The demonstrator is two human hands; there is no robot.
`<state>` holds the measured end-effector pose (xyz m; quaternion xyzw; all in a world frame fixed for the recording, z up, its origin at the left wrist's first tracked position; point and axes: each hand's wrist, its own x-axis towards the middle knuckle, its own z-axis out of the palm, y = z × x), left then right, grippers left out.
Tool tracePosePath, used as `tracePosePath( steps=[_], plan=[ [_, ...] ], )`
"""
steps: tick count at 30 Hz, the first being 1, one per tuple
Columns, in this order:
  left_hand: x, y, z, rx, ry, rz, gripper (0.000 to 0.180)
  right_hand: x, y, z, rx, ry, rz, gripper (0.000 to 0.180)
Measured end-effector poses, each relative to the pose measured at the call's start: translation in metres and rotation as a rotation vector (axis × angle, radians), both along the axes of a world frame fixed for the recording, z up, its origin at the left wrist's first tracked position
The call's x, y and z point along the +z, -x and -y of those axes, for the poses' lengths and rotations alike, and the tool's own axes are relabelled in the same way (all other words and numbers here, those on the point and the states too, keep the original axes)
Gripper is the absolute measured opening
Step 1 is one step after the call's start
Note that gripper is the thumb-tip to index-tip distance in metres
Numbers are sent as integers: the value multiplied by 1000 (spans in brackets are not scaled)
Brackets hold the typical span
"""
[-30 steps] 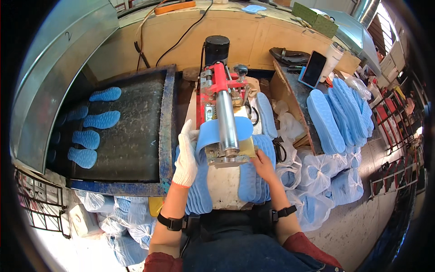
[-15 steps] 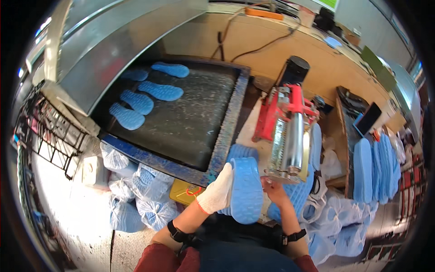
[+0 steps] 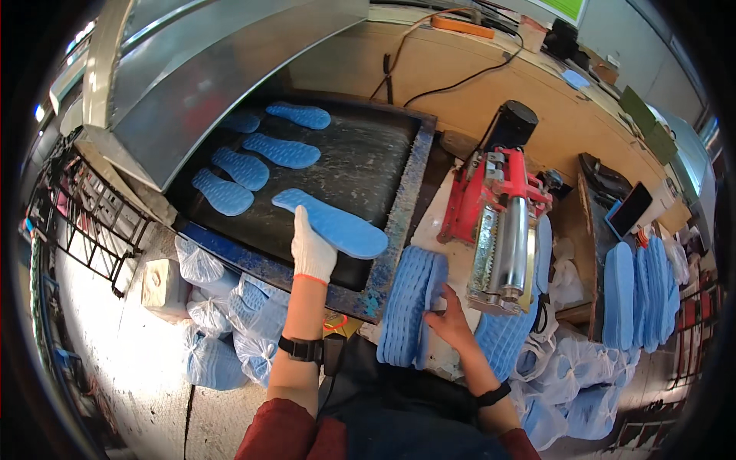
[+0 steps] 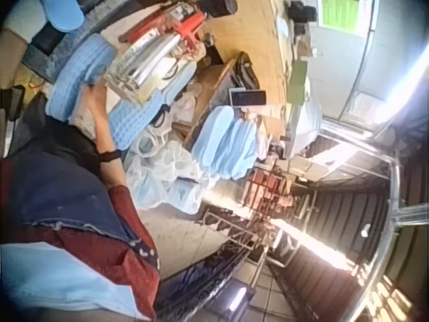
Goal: Heat processing shoe insoles and inspecting finished sandals.
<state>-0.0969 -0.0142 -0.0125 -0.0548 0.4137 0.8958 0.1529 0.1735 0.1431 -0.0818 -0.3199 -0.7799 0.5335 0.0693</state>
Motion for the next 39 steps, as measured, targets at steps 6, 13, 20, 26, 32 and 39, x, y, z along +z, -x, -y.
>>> tracePosePath(
  steps=[6, 13, 20, 26, 32, 39],
  plan=[
    [54, -46, -2, 230, 815, -413, 66, -41, -46, -66, -180, -370, -157, 26],
    [82, -97, 15, 96, 488, -594, 54, 35, -85, -84, -710, 366, -585, 34],
    [93, -117, 15, 48, 360, -702, 51, 81, -158, -119, -701, -27, -466, 35],
    [96, -148, -7, -144, 344, -751, 51, 120, -162, -155, -691, -129, -654, 43],
    [101, -169, -27, -415, 305, -787, 54, 132, -122, -188, -322, -72, -557, 43],
    [112, -157, -101, -622, 48, -792, 60, 149, -74, -201, -12, 55, -406, 43]
  ],
)
